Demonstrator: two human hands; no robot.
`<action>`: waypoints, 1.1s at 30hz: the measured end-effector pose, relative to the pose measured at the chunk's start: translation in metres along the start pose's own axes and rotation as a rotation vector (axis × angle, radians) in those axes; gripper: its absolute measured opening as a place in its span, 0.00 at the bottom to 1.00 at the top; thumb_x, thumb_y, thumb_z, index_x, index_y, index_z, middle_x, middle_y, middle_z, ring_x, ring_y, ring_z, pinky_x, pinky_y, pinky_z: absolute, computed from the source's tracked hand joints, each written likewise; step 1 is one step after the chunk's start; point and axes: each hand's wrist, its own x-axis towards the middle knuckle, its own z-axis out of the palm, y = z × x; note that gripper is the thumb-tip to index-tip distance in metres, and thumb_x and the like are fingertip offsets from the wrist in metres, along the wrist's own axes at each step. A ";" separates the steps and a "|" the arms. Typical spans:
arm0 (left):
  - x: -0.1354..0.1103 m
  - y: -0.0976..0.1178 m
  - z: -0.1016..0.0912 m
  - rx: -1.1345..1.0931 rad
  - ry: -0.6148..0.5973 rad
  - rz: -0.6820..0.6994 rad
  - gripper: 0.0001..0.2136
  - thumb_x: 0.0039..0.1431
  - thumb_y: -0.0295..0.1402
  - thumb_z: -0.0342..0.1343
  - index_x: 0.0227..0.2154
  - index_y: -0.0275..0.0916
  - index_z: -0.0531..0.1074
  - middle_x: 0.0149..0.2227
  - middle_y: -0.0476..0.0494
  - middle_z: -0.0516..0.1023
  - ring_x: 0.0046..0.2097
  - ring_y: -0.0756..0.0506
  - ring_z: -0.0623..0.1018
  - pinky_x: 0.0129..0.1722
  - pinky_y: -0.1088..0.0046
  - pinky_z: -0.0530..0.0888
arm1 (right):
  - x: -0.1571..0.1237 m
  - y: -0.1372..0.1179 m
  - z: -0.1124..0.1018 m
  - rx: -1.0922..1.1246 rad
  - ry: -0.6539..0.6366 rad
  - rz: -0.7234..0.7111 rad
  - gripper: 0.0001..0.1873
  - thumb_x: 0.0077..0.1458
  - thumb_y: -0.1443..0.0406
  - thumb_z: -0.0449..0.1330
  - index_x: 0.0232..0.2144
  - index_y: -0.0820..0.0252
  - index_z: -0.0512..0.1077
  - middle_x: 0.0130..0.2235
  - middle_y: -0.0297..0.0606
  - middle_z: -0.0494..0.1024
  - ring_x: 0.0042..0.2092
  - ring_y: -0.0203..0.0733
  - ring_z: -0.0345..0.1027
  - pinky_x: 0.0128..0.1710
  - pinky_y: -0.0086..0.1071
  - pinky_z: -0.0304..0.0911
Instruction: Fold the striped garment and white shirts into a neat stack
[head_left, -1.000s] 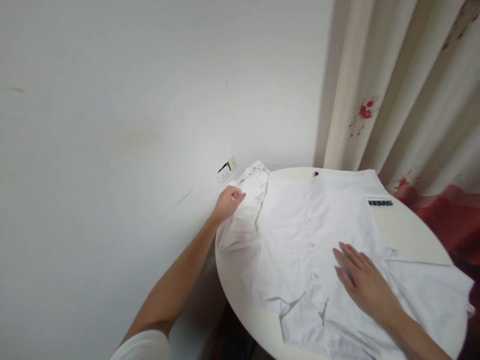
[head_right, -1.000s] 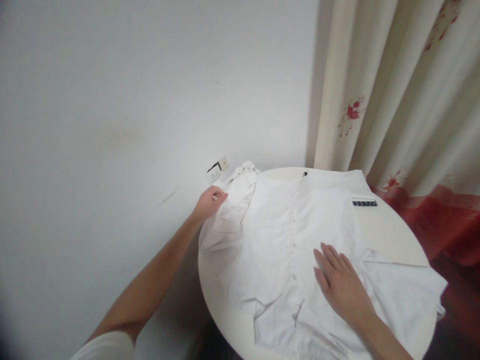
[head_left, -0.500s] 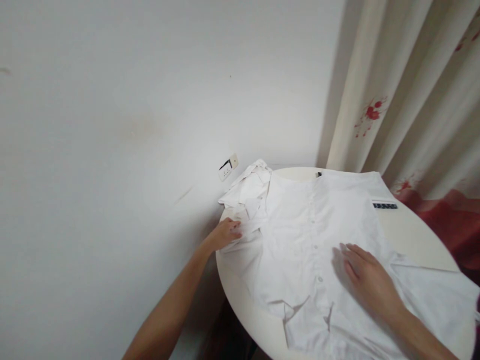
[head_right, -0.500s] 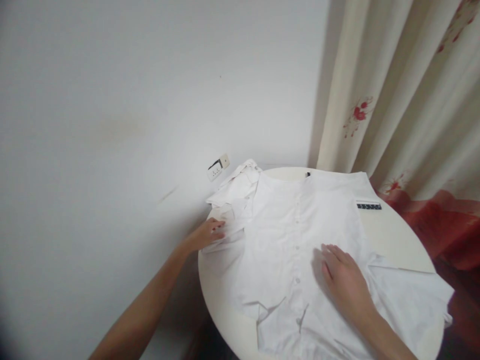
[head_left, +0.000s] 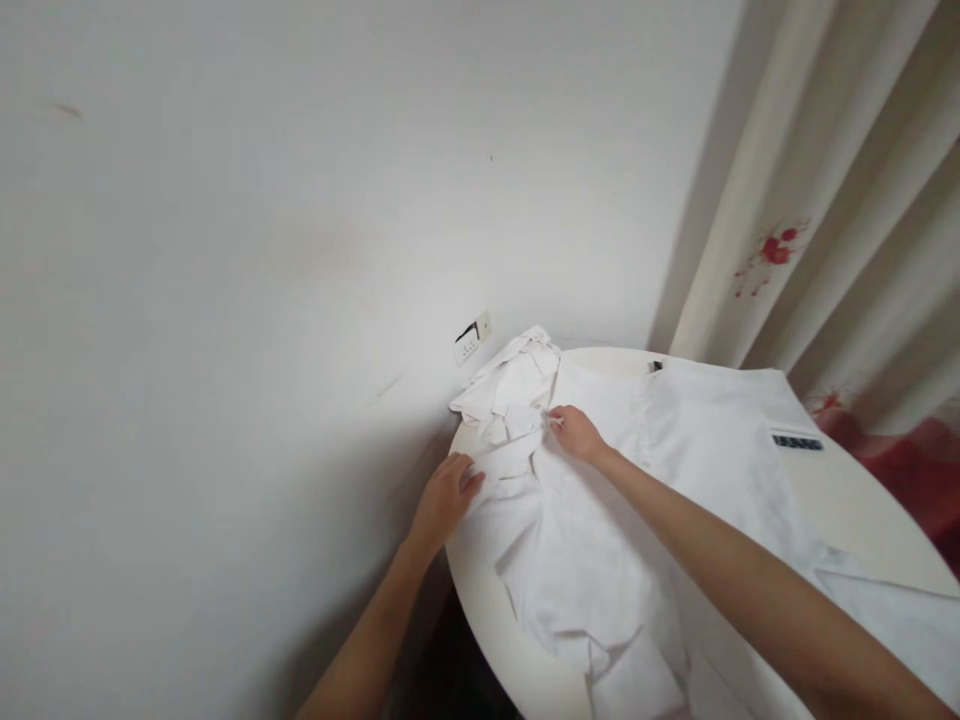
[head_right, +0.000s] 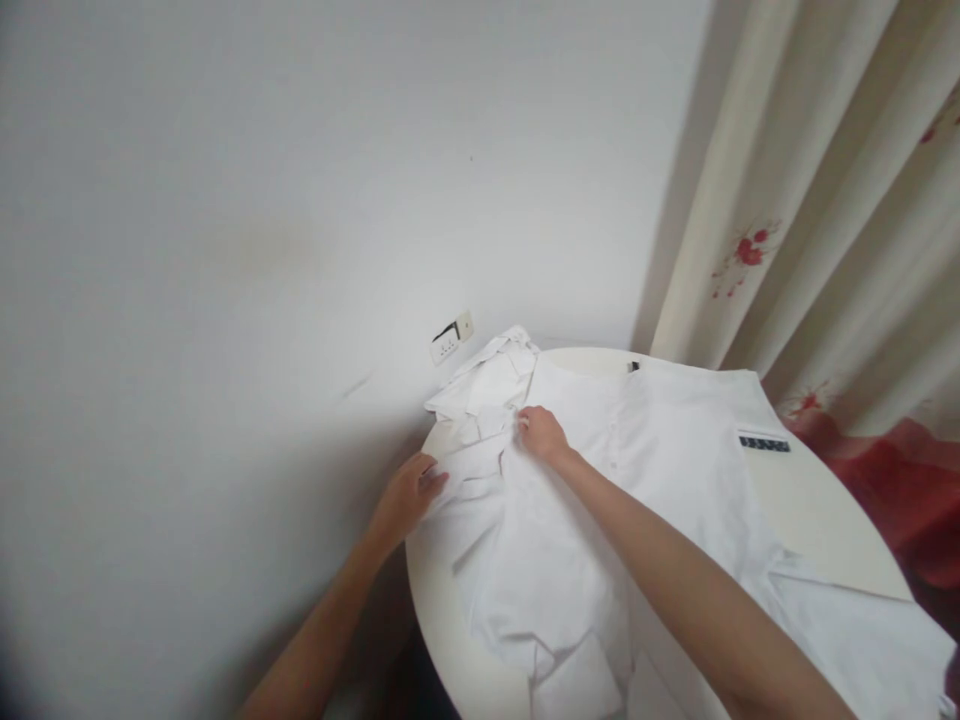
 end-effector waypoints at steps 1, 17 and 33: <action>-0.008 -0.001 -0.002 -0.008 0.072 -0.026 0.09 0.64 0.39 0.52 0.32 0.41 0.70 0.34 0.46 0.74 0.37 0.44 0.74 0.40 0.67 0.70 | 0.012 -0.004 0.004 -0.017 -0.031 -0.028 0.22 0.59 0.71 0.55 0.55 0.59 0.74 0.56 0.48 0.76 0.58 0.48 0.69 0.59 0.39 0.62; -0.043 -0.027 0.000 -0.176 0.301 -0.437 0.16 0.61 0.49 0.50 0.28 0.41 0.69 0.26 0.49 0.73 0.29 0.46 0.71 0.31 0.70 0.68 | 0.021 -0.028 0.012 -0.207 -0.602 -0.375 0.57 0.44 0.60 0.71 0.71 0.43 0.48 0.74 0.45 0.38 0.73 0.63 0.27 0.65 0.67 0.30; -0.016 0.043 -0.032 -0.143 0.425 -0.197 0.11 0.65 0.43 0.52 0.34 0.41 0.71 0.33 0.46 0.75 0.34 0.45 0.75 0.35 0.70 0.73 | -0.011 -0.066 -0.087 -0.251 0.189 -0.335 0.27 0.68 0.65 0.46 0.67 0.56 0.58 0.67 0.48 0.62 0.59 0.58 0.67 0.54 0.51 0.66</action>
